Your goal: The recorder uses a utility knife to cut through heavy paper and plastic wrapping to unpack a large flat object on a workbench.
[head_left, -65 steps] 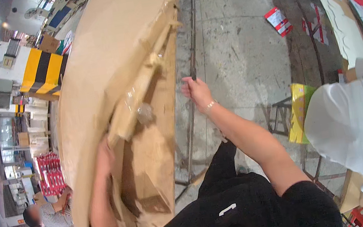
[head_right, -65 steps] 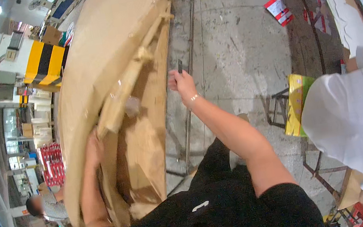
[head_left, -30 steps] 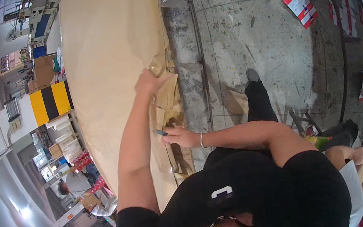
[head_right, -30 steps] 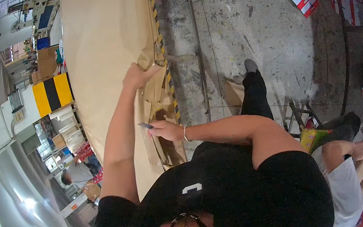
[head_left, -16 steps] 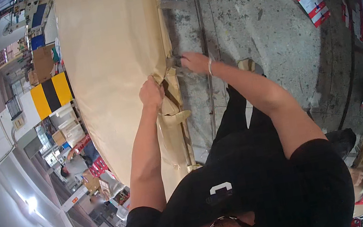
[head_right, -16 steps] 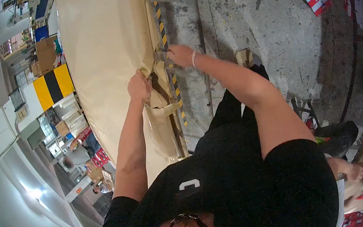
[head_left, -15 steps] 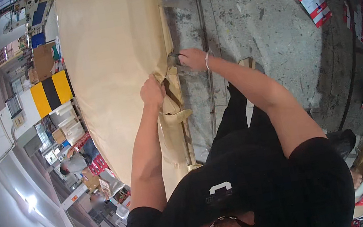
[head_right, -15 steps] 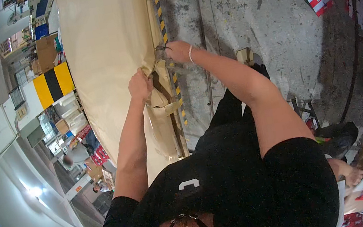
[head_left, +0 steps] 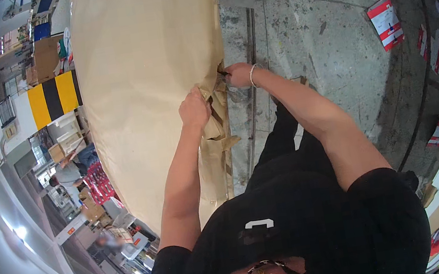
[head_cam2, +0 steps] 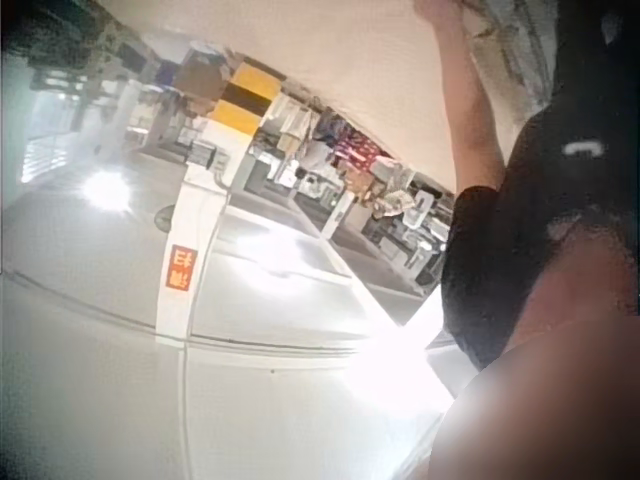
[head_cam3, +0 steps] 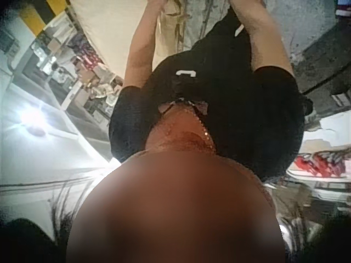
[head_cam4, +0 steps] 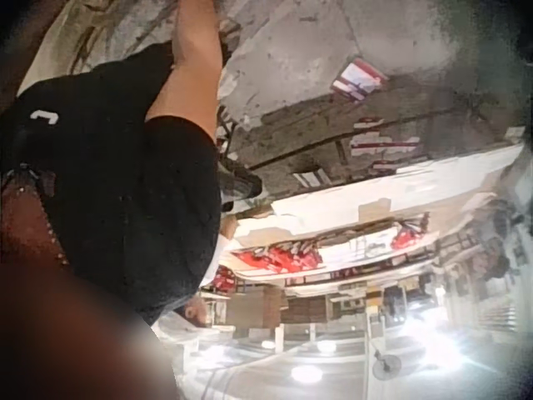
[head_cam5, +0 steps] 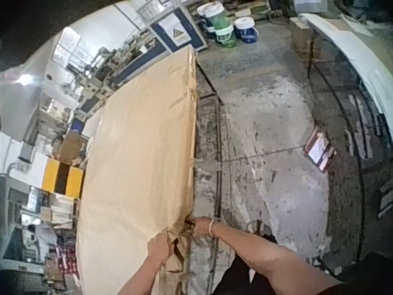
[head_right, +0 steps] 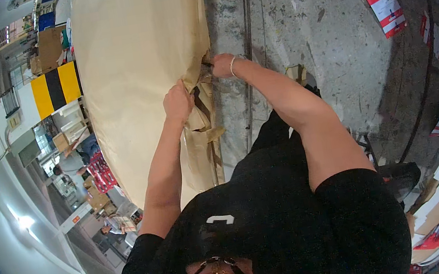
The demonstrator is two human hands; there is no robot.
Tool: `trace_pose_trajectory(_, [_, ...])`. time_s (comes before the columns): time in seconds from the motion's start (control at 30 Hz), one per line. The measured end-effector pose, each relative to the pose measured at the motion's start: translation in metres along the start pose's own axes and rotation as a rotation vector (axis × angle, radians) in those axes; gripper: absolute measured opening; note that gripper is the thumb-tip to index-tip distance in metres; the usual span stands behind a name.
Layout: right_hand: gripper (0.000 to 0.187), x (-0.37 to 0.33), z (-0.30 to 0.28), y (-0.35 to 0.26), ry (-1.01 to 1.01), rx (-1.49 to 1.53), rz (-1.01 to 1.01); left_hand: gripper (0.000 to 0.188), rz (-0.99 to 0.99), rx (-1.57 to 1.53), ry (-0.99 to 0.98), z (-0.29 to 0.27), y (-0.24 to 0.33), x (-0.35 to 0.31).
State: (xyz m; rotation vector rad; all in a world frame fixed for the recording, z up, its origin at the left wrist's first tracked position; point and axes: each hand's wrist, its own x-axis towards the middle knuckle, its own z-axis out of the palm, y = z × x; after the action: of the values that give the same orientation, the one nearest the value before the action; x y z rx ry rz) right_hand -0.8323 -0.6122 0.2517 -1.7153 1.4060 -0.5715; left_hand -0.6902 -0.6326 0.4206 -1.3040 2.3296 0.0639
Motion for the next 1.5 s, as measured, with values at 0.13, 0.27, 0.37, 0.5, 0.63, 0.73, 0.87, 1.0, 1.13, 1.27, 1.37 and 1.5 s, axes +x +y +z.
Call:
trace_pose_trajectory(0.13, [0.032,-0.004,-0.008,-0.018,-0.118,0.050,0.148,0.033,0.035,0.004,0.039,0.001,-0.005,-0.003])
trace_pose_trajectory(0.27, [0.032,-0.029,0.049,-0.034,-0.412,-0.300,-0.251,0.036,0.013,0.001,0.021,-0.021,-0.017,-0.004])
trace_pose_trajectory(0.37, [0.034,-0.043,0.047,-0.051,-0.032,0.287,-0.048,0.034,-0.082,-0.027,0.079,-0.042,-0.042,-0.017])
trace_pose_trajectory(0.5, [0.031,-0.075,-0.020,-0.042,-0.327,0.442,0.133,0.032,-0.107,-0.102,0.203,-0.117,-0.094,-0.031])
trace_pose_trajectory(0.63, [0.025,-0.144,-0.021,0.037,0.265,0.414,0.126,0.036,-0.051,-0.104,0.257,-0.159,-0.116,-0.024])
trace_pose_trajectory(0.73, [0.022,-0.166,-0.051,0.029,0.176,1.099,0.473,0.038,-0.075,-0.070,0.255,-0.147,-0.136,-0.029])
trace_pose_trajectory(0.87, [0.024,-0.129,-0.097,0.018,0.463,1.169,0.237,0.037,-0.073,-0.099,0.231,-0.140,-0.123,-0.031])
trace_pose_trajectory(1.0, [0.022,-0.041,-0.187,-0.024,0.594,1.510,0.073,0.040,-0.060,-0.096,0.150,-0.130,-0.097,-0.042])
trace_pose_trajectory(1.13, [0.017,0.048,-0.258,0.011,0.602,1.446,0.061,0.035,-0.032,-0.028,0.107,-0.114,-0.078,-0.037])
trace_pose_trajectory(1.27, [0.013,0.121,-0.309,0.030,0.667,1.689,0.055,0.038,-0.048,-0.169,0.029,-0.114,-0.065,-0.036])
trace_pose_trajectory(1.37, [0.016,0.144,-0.329,0.021,0.650,1.408,0.230,0.042,-0.077,-0.103,-0.163,-0.127,-0.078,-0.015])
trace_pose_trajectory(1.5, [0.018,0.118,-0.351,-0.027,0.342,1.330,-0.060,0.064,-0.285,-0.291,-0.424,-0.202,-0.086,0.098])
